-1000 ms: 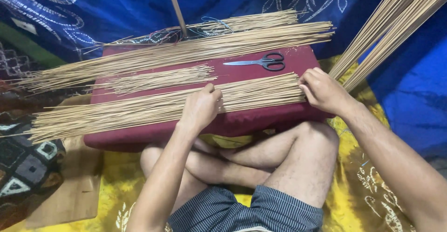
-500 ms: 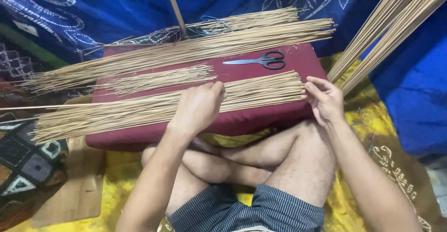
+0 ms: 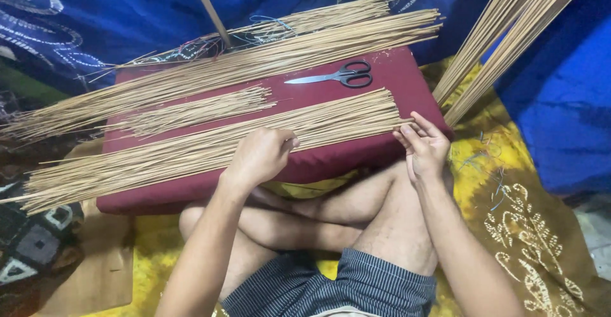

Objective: Sorting, aligning, and trimming thin wooden sticks on a small table while sitting on the floor.

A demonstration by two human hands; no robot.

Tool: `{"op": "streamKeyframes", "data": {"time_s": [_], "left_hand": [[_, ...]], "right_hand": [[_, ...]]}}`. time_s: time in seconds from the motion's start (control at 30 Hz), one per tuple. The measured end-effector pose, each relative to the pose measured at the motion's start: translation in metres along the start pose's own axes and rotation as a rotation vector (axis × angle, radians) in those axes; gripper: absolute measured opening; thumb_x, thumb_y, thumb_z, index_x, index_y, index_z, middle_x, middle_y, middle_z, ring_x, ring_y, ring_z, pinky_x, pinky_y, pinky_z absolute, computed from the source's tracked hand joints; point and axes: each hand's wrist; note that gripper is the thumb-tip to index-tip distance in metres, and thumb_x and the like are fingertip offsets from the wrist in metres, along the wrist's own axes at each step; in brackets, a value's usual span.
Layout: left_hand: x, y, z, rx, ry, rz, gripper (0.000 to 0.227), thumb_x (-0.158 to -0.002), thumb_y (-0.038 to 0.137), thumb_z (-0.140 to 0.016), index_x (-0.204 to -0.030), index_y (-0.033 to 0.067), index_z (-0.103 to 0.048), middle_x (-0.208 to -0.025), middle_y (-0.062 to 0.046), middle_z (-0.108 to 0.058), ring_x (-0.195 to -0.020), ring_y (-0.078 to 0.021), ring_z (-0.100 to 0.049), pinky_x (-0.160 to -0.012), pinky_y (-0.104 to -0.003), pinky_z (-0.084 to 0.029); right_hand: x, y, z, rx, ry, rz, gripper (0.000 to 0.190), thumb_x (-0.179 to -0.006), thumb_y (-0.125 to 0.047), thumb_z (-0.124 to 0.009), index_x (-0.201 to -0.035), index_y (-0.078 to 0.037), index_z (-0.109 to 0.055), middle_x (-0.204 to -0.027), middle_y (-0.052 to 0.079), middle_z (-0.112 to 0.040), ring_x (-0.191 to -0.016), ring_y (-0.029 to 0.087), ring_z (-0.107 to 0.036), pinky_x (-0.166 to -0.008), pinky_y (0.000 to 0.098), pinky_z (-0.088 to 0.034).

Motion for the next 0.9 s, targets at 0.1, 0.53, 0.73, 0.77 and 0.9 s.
{"op": "streamKeyframes", "data": {"time_s": [0.1, 0.53, 0.73, 0.77, 0.9], "left_hand": [[-0.003, 0.004, 0.004, 0.036, -0.027, -0.012, 0.021, -0.098, 0.02, -0.057, -0.1, 0.0122, -0.077, -0.087, -0.021, -0.076, -0.092, -0.047, -0.073, -0.083, -0.057, -0.059], [-0.01, -0.002, 0.002, 0.108, -0.098, 0.017, 0.024, -0.095, 0.024, -0.058, -0.091, 0.0127, -0.078, -0.079, -0.014, -0.078, -0.092, -0.0433, -0.074, -0.081, -0.054, -0.057], [-0.008, -0.006, 0.005, 0.167, -0.124, -0.02, 0.025, -0.097, 0.025, -0.058, -0.092, 0.0114, -0.078, -0.081, -0.016, -0.078, -0.092, -0.045, -0.073, -0.082, -0.053, -0.057], [-0.008, -0.007, 0.006, 0.167, -0.136, -0.027, 0.025, -0.097, 0.023, -0.058, -0.092, 0.0104, -0.078, -0.082, -0.016, -0.078, -0.093, -0.0447, -0.073, -0.082, -0.053, -0.057], [-0.006, -0.012, 0.003, 0.19, -0.16, -0.031, 0.025, -0.095, 0.02, -0.057, -0.088, 0.0087, -0.078, -0.081, -0.015, -0.078, -0.092, -0.0418, -0.075, -0.082, -0.052, -0.058]], "right_hand": [[0.0, -0.001, 0.0, -0.022, 0.025, -0.011, 0.041, -0.09, 0.007, -0.074, -0.13, 0.002, -0.065, -0.102, 0.013, -0.075, -0.089, 0.027, -0.078, -0.085, 0.0366, -0.072], [-0.002, 0.005, 0.007, -0.033, 0.003, 0.036, 0.036, -0.093, 0.009, -0.071, -0.127, 0.003, -0.068, -0.106, 0.027, -0.074, -0.089, 0.028, -0.078, -0.086, 0.0387, -0.071], [-0.009, 0.003, 0.014, -0.043, -0.034, 0.022, 0.031, -0.094, 0.009, -0.07, -0.125, 0.004, -0.068, -0.106, 0.028, -0.073, -0.088, 0.028, -0.077, -0.086, 0.0377, -0.071], [-0.012, 0.002, 0.015, -0.055, -0.034, 0.009, 0.03, -0.094, 0.009, -0.069, -0.124, 0.004, -0.068, -0.106, 0.028, -0.073, -0.088, 0.027, -0.077, -0.086, 0.0374, -0.071], [-0.013, -0.005, 0.018, -0.069, -0.044, -0.04, 0.029, -0.094, 0.009, -0.069, -0.122, 0.005, -0.069, -0.105, 0.027, -0.073, -0.087, 0.027, -0.078, -0.087, 0.0362, -0.071]]}}
Point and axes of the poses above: each hand's wrist, its own x-axis away from the middle knuckle, its own z-axis out of the back of the hand, y = z × x
